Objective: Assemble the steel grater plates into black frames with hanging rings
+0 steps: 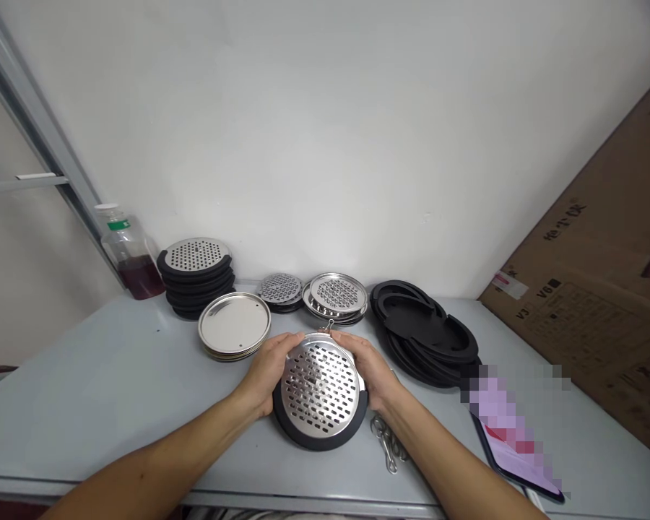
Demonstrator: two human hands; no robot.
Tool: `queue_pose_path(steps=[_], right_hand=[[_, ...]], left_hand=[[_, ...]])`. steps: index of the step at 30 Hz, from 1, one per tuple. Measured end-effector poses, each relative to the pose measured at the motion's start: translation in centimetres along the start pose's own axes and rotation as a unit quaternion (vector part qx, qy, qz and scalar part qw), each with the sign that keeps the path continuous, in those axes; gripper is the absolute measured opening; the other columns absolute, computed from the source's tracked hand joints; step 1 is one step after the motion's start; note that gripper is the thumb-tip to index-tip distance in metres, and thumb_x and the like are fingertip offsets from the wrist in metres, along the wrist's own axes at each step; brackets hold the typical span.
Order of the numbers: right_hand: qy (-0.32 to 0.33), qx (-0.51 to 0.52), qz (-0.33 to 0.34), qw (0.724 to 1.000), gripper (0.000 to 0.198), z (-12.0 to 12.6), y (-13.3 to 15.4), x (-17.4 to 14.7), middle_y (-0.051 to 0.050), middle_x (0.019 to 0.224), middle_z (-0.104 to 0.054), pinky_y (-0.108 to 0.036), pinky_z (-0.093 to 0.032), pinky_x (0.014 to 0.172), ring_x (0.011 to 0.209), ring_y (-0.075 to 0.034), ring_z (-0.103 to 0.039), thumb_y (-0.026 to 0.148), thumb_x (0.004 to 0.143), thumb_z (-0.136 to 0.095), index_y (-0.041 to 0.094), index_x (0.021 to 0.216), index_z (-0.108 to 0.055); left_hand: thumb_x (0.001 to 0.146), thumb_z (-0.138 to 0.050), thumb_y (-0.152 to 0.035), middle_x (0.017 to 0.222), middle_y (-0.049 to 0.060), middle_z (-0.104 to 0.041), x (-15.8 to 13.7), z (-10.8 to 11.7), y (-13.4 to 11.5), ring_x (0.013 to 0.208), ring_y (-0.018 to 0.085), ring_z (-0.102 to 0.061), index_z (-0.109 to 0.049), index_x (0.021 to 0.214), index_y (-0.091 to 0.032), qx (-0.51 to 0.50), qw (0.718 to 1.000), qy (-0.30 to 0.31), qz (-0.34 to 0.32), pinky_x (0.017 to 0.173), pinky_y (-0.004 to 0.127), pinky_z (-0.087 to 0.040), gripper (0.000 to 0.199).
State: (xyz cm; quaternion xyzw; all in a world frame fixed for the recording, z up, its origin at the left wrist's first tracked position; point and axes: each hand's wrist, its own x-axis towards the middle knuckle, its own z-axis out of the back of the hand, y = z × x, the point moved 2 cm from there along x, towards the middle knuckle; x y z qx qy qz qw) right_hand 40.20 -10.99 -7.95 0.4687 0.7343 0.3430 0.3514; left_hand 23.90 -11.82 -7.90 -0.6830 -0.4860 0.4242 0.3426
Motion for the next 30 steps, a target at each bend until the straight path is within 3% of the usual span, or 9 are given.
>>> queue_pose_path(steps=[12, 17, 22, 30], right_hand=[[0.027, 0.032, -0.013, 0.999, 0.034, 0.3, -0.3, 0.2, -0.008, 0.085, -0.076, -0.037, -0.050, 0.081, 0.081, -0.025, -0.070, 0.035, 0.073, -0.076, 0.014, 0.100, -0.074], [0.043, 0.030, -0.023, 0.998, 0.034, 0.4, -0.2, 0.5, -0.009, 0.092, -0.076, -0.035, -0.048, 0.084, 0.085, -0.023, -0.070, 0.036, 0.076, -0.074, 0.014, 0.103, -0.072], [0.044, 0.019, -0.008, 0.999, 0.033, 0.4, 0.4, 0.1, -0.009, 0.097, -0.075, -0.034, -0.047, 0.088, 0.089, -0.023, -0.069, 0.035, 0.079, -0.072, 0.014, 0.105, -0.072], [0.007, 0.016, 0.003, 1.000, 0.035, 0.4, 0.6, -0.1, -0.005, 0.097, -0.075, -0.030, -0.050, 0.083, 0.085, -0.020, -0.069, 0.034, 0.077, -0.075, 0.019, 0.107, -0.071]], left_hand=[[0.075, -0.070, -0.040, 0.068, -0.001, -0.063, 0.1, 0.1, 0.4, 0.063, 0.014, -0.057, -0.063, 0.072, -0.015, 0.011, 1.000, -0.015, -0.019, 0.061, 0.025, -0.042, 0.026], [0.073, -0.070, -0.046, 0.076, 0.003, -0.068, 0.5, 0.2, 0.7, 0.071, 0.018, -0.062, -0.066, 0.079, -0.015, 0.016, 0.999, -0.022, -0.016, 0.066, 0.027, -0.045, 0.032], [0.078, -0.068, -0.049, 0.089, 0.007, -0.072, 0.0, -0.2, -0.7, 0.082, 0.021, -0.065, -0.069, 0.091, -0.015, 0.051, 0.998, 0.039, -0.019, 0.079, 0.031, -0.047, 0.036], [0.074, -0.072, -0.047, 0.094, 0.007, -0.072, -0.4, 0.0, -1.4, 0.082, 0.022, -0.067, -0.070, 0.091, -0.017, 0.151, 0.986, 0.047, -0.061, 0.077, 0.031, -0.047, 0.035]])
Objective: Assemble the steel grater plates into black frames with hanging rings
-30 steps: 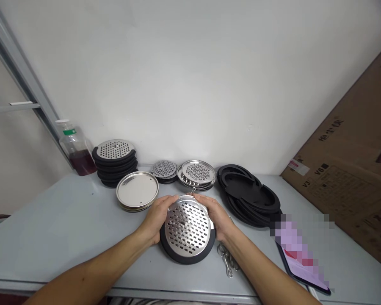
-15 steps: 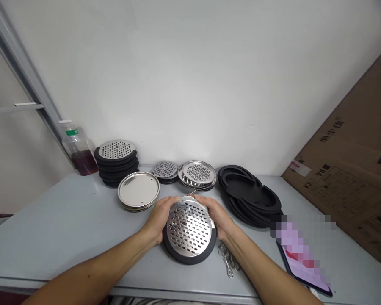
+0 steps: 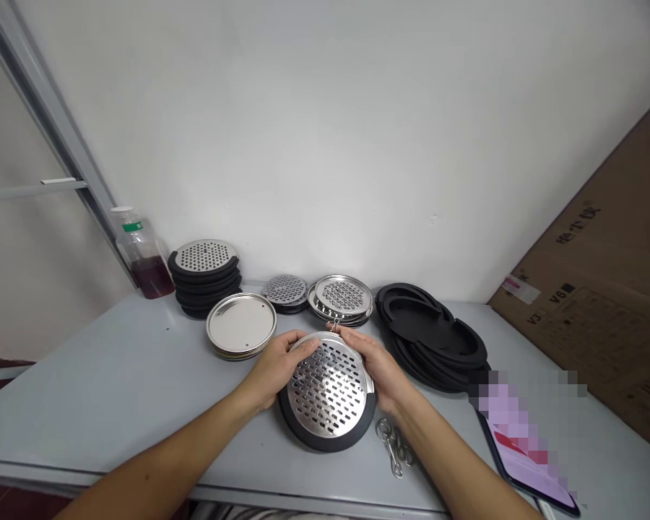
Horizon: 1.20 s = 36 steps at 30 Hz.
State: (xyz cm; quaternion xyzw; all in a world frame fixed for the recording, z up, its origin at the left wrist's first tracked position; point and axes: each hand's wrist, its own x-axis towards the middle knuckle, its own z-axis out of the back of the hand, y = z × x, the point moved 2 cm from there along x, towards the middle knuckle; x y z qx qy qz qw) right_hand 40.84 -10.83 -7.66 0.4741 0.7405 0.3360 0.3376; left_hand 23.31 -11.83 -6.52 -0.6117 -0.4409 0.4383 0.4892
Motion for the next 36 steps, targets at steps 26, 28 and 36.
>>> queue_pose_path(steps=[26, 28, 36], right_hand=[[-0.142, -0.007, 0.054, 0.988, 0.035, 1.5, 0.4, 0.8, -0.001, 0.071, -0.070, -0.021, -0.042, 0.047, 0.051, -0.008, -0.054, 0.027, 0.058, -0.087, 0.018, 0.088, -0.071], [-0.149, -0.015, 0.071, 0.986, 0.034, 1.6, 0.3, 1.0, -0.002, 0.070, -0.070, -0.021, -0.036, 0.043, 0.048, -0.007, -0.048, 0.027, 0.057, -0.088, 0.016, 0.085, -0.072], [-0.139, 0.007, 0.103, 0.985, 0.034, 1.4, 0.0, 1.3, -0.001, 0.065, -0.068, -0.017, -0.034, 0.042, 0.046, -0.004, -0.042, 0.026, 0.053, -0.089, 0.015, 0.081, -0.072]], left_hand=[[0.081, -0.067, -0.038, 0.081, 0.004, -0.070, -0.8, -0.5, -0.6, 0.072, 0.018, -0.062, -0.069, 0.090, -0.017, 0.063, 0.996, 0.062, 0.013, 0.068, 0.028, -0.045, 0.023], [0.081, -0.067, -0.038, 0.082, 0.004, -0.070, -0.8, -0.5, -0.6, 0.073, 0.018, -0.062, -0.069, 0.089, -0.017, 0.067, 0.995, 0.065, 0.016, 0.068, 0.027, -0.044, 0.023], [0.078, -0.070, -0.039, 0.072, 0.002, -0.067, -0.7, -0.5, -0.1, 0.064, 0.015, -0.059, -0.068, 0.083, -0.015, 0.034, 0.994, 0.083, 0.070, 0.059, 0.024, -0.041, 0.025]])
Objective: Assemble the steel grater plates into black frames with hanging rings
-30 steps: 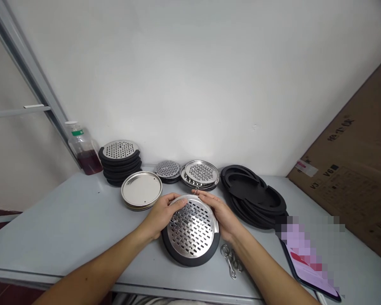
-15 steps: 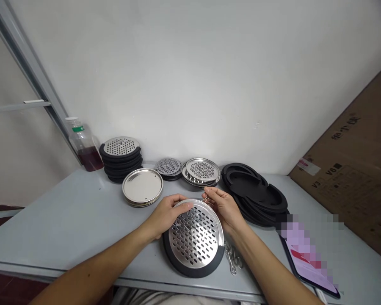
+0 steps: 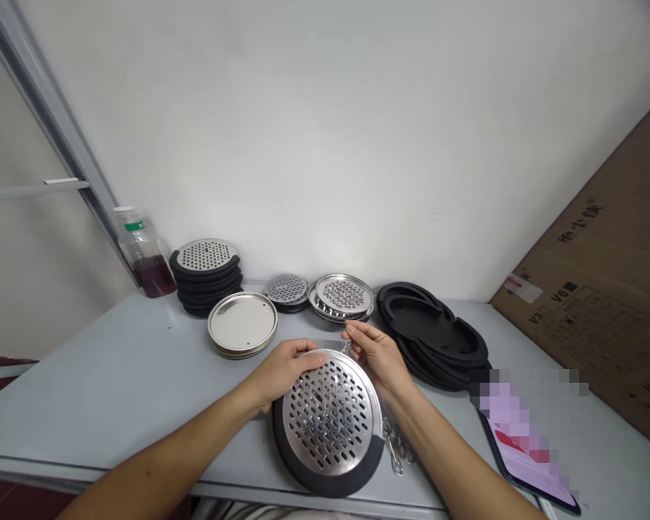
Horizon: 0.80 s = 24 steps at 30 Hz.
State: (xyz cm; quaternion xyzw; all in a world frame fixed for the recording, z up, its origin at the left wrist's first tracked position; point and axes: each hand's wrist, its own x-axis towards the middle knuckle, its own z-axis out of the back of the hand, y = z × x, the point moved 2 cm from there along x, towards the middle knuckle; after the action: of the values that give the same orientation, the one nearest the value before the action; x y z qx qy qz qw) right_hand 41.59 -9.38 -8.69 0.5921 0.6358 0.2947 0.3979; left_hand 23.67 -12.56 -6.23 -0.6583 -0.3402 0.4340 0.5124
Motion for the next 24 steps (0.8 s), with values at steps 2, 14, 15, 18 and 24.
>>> queue_pose_path(steps=[2, 14, 15, 18, 24], right_hand=[[0.015, 0.007, -0.031, 0.999, 0.034, -0.1, -0.2, -0.2, 0.000, 0.066, -0.068, -0.016, -0.037, 0.044, 0.047, -0.004, -0.044, 0.027, 0.055, -0.089, 0.015, 0.082, -0.072], [0.065, -0.071, -0.083, 0.992, 0.033, 0.2, -0.6, -0.7, -0.004, 0.085, -0.067, -0.016, -0.045, 0.050, 0.058, -0.006, -0.054, 0.039, 0.073, -0.078, 0.015, 0.096, -0.072], [0.070, -0.076, -0.084, 0.991, 0.032, 0.2, -0.6, -0.8, -0.003, 0.084, -0.066, -0.016, -0.045, 0.050, 0.058, -0.006, -0.054, 0.039, 0.074, -0.078, 0.015, 0.095, -0.072], [0.089, -0.088, -0.087, 0.988, 0.030, 0.0, -0.6, -0.9, -0.003, 0.080, -0.064, -0.015, -0.043, 0.050, 0.058, -0.006, -0.053, 0.038, 0.074, -0.077, 0.014, 0.093, -0.073], [0.109, -0.100, -0.090, 0.985, 0.031, -0.2, -0.9, -1.0, -0.003, 0.078, -0.062, -0.016, -0.041, 0.050, 0.058, -0.006, -0.051, 0.037, 0.074, -0.077, 0.013, 0.093, -0.073]], left_hand=[[0.077, -0.071, -0.040, 0.071, 0.002, -0.066, 0.0, 0.3, -0.1, 0.061, 0.014, -0.059, -0.067, 0.084, -0.015, -0.017, 1.000, 0.012, 0.020, 0.057, 0.023, -0.041, 0.026], [0.079, -0.072, -0.028, 0.093, 0.006, -0.074, -5.6, 9.2, -7.0, 0.079, 0.019, -0.071, -0.059, 0.124, -0.019, -0.062, 0.978, -0.183, -0.080, 0.071, 0.028, -0.057, 0.048], [0.079, -0.071, -0.027, 0.092, 0.005, -0.074, -6.4, 11.0, -7.5, 0.077, 0.018, -0.071, -0.059, 0.125, -0.018, -0.058, 0.968, -0.224, -0.094, 0.072, 0.028, -0.058, 0.048], [0.088, -0.060, -0.021, 0.091, 0.004, -0.075, -8.5, 16.7, -7.8, 0.072, 0.014, -0.069, -0.057, 0.126, -0.017, -0.028, 0.934, -0.341, -0.100, 0.067, 0.025, -0.058, 0.038], [0.090, -0.056, -0.016, 0.080, 0.001, -0.075, -9.6, 24.3, -4.0, 0.064, 0.011, -0.066, -0.063, 0.115, -0.015, -0.040, 0.892, -0.450, -0.030, 0.066, 0.022, -0.056, 0.026]])
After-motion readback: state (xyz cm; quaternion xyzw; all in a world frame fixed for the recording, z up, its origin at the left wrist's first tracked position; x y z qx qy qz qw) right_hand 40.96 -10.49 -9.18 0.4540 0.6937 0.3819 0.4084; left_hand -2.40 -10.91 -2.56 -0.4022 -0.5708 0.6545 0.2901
